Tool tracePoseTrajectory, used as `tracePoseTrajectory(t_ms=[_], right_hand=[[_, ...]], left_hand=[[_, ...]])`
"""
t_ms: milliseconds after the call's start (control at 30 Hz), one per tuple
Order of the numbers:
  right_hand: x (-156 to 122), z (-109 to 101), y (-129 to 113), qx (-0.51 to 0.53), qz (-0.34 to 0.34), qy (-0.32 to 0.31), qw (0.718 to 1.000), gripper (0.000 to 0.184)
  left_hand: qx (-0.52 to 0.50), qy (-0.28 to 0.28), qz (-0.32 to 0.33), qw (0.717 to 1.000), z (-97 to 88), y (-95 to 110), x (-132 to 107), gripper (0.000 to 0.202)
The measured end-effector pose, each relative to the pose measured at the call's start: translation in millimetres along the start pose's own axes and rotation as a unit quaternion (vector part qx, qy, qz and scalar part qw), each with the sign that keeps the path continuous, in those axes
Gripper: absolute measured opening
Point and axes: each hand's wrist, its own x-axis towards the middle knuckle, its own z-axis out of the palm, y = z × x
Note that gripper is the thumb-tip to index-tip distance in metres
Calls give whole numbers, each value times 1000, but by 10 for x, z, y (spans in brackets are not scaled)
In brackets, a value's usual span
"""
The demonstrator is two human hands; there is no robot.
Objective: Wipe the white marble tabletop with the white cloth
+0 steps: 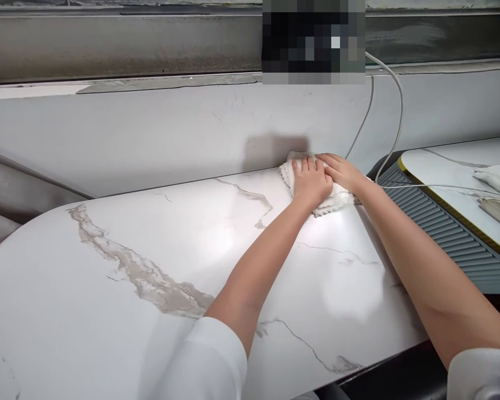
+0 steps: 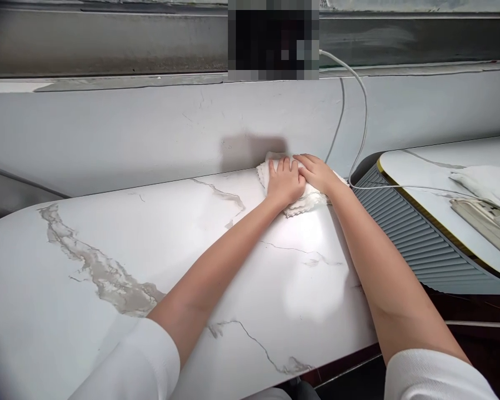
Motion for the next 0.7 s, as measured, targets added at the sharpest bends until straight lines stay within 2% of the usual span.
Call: tracePoseTrajectory(t_ms=[167,400,533,700], right_hand=[[-219,-54,-28,10,-11,5,1000,54],[-865,-202,-151,34,83,3,996,53],[-1322,-276,-326,14,96,8,995,54],[-1921,-310,-680,-35,116,19,992,55]], left_hand=[[16,-13,15,1000,-44,109,-185,54],[14,2,66,998,-48,361,-610,54],[12,14,95,995,-62,543,-951,55],[9,39,136,990,-138,684,-1445,55]])
